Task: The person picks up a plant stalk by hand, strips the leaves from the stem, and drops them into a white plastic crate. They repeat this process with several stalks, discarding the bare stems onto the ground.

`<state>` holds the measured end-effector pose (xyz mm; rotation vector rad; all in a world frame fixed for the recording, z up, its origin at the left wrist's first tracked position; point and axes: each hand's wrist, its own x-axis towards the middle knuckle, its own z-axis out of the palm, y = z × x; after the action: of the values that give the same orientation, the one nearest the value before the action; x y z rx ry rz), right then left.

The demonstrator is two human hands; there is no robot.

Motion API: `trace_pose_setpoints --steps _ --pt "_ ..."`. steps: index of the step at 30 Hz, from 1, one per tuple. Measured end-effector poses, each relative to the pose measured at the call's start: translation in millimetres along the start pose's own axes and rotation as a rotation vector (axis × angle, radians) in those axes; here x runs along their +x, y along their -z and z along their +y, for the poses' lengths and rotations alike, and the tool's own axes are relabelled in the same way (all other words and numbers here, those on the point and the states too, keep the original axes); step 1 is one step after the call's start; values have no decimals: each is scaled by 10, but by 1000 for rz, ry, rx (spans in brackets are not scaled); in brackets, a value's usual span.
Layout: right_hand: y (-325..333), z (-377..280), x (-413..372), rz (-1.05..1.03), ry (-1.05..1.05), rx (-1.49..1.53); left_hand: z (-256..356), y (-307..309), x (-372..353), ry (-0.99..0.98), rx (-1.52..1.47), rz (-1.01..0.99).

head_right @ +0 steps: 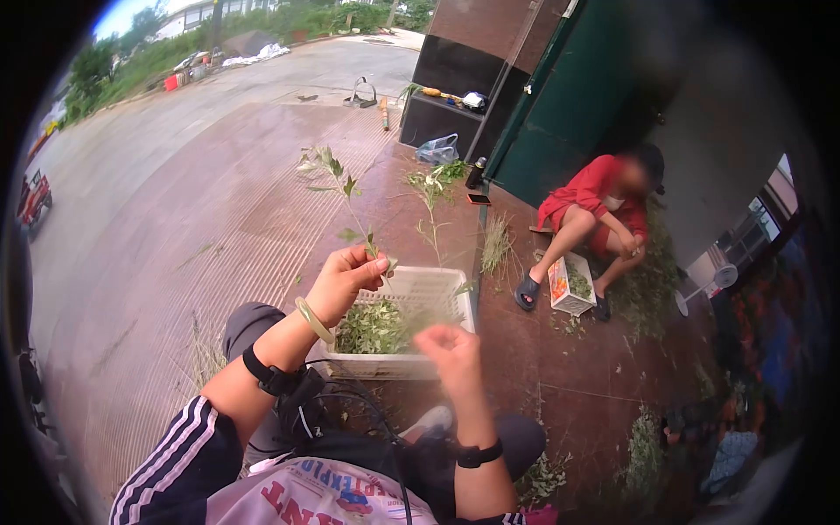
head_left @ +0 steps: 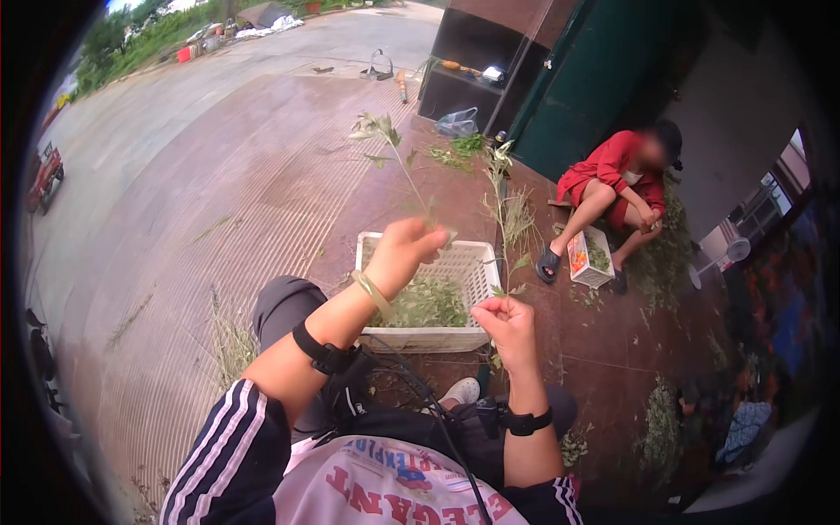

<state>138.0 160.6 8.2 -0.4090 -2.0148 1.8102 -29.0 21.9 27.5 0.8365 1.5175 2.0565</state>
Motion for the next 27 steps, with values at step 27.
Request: trace_pose_setpoints --steps 27 --pt "166 593 -233 -221 -210 15 -256 200 122 8 -52 91"
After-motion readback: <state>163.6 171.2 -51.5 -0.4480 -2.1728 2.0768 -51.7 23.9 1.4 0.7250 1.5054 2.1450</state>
